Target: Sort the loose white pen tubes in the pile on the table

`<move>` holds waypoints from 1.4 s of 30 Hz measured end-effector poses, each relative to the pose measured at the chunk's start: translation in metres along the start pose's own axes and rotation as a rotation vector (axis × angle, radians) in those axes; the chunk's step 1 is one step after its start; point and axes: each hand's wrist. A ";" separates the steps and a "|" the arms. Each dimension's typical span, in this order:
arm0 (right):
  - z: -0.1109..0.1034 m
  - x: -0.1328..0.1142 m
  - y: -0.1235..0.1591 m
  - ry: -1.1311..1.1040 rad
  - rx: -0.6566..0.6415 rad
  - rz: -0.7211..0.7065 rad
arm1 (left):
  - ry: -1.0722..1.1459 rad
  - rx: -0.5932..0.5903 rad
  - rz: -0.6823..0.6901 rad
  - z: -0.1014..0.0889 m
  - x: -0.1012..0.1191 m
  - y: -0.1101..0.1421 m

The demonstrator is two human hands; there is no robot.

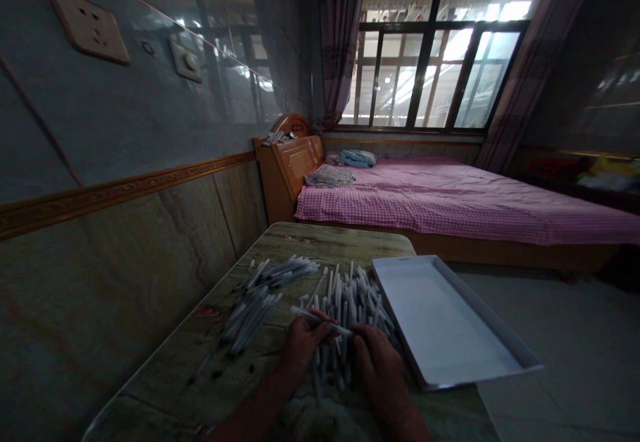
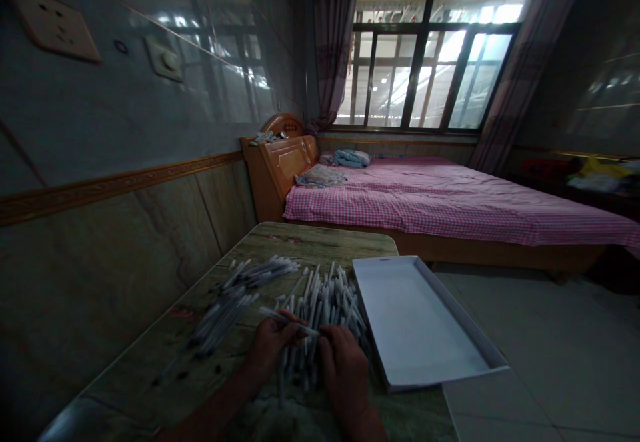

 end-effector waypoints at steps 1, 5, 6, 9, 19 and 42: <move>0.001 0.000 0.000 0.017 0.001 0.004 | -0.010 0.001 0.001 0.000 0.000 0.000; 0.003 0.004 0.001 0.035 0.009 -0.001 | -0.025 0.001 0.006 0.000 0.000 0.001; 0.003 0.005 0.002 0.018 0.005 -0.009 | -0.018 -0.001 0.010 -0.001 -0.001 0.001; 0.002 0.006 0.003 -0.037 -0.004 -0.021 | 0.017 -0.003 0.015 -0.001 -0.002 0.000; 0.003 0.005 0.001 0.028 0.021 -0.018 | -0.010 -0.001 0.023 -0.002 -0.008 -0.003; 0.001 0.011 0.002 -0.037 0.067 -0.021 | 0.023 0.102 0.073 -0.006 -0.010 -0.007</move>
Point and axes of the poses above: each hand's wrist, its own y-axis away from the middle knuckle, its own z-axis out of the palm, x = y × z, and after that the axes turned 5 degrees about -y, right-handed
